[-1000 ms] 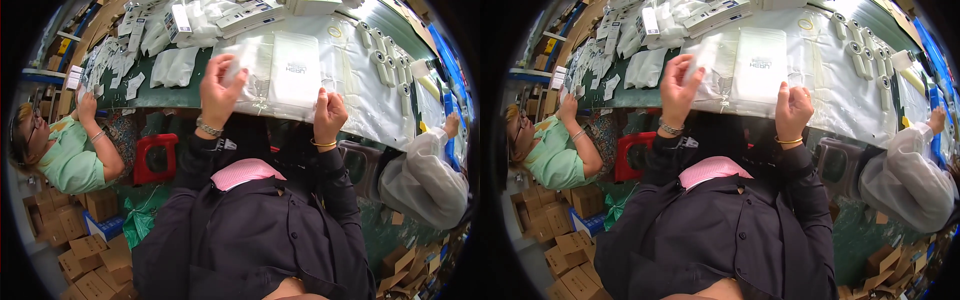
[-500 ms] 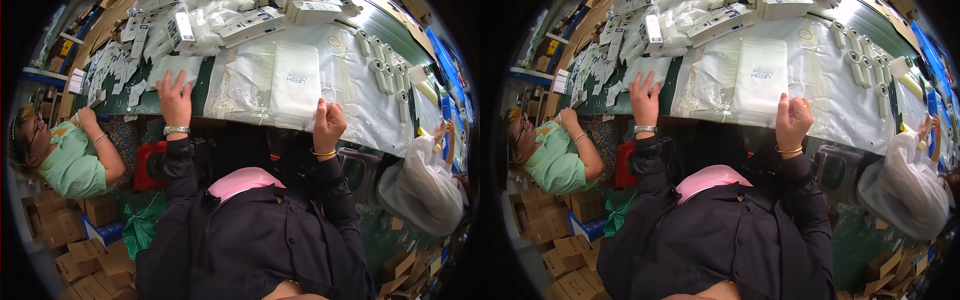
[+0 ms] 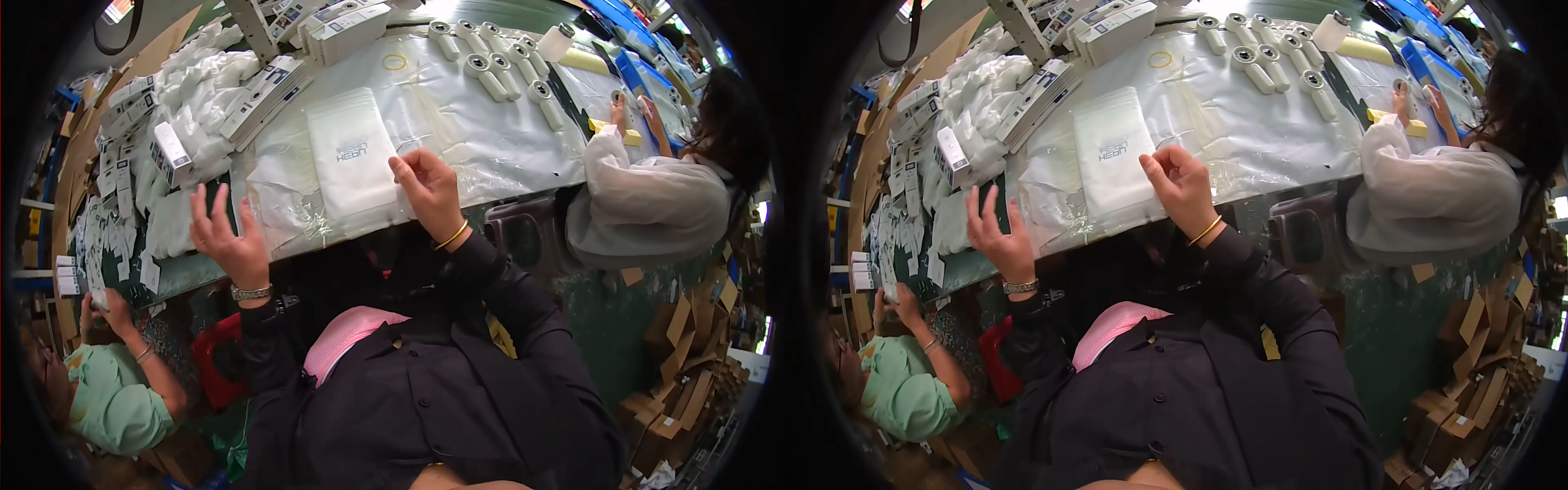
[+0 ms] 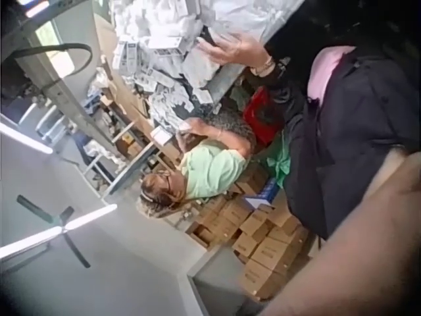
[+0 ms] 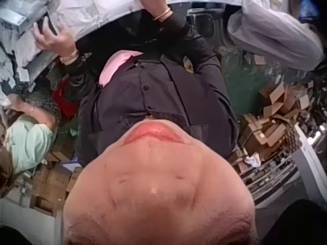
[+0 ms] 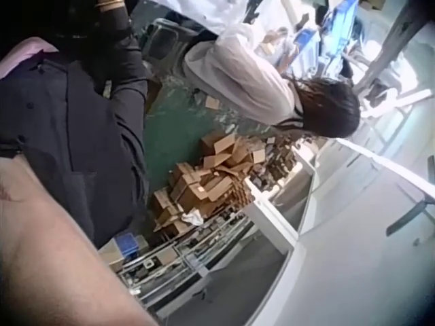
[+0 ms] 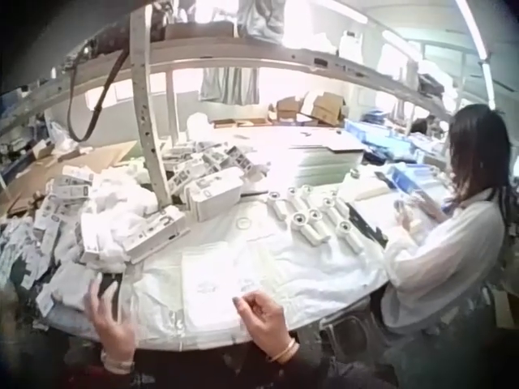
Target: The person picks up a white plastic component, places it inside a plastic bag, and folds the top over to seal it. They then set the packaged item aside and repeat the process with another component.
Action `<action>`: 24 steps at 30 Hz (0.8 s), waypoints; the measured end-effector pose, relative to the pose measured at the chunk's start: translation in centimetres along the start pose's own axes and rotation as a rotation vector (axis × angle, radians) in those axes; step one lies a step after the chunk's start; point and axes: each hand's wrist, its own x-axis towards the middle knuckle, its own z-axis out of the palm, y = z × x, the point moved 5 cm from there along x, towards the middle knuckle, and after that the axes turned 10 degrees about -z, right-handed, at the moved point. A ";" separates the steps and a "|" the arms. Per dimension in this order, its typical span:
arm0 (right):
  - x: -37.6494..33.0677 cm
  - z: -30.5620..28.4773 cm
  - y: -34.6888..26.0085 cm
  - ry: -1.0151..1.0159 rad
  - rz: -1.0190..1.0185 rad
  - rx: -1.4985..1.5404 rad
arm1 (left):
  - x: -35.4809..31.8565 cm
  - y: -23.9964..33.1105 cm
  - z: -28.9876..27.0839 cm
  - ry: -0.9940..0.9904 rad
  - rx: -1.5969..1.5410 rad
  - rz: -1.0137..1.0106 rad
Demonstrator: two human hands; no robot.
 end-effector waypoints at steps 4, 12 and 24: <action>5.6 -4.3 -1.2 -0.042 -0.230 -0.438 | -2.2 2.4 2.3 -0.113 -0.069 0.039; 16.7 -15.6 1.7 0.078 -0.188 -1.446 | -2.3 2.0 3.0 -0.137 -0.112 0.004; 17.8 -17.0 3.2 -0.181 0.112 -1.237 | -2.7 1.3 3.3 -0.145 -0.112 0.000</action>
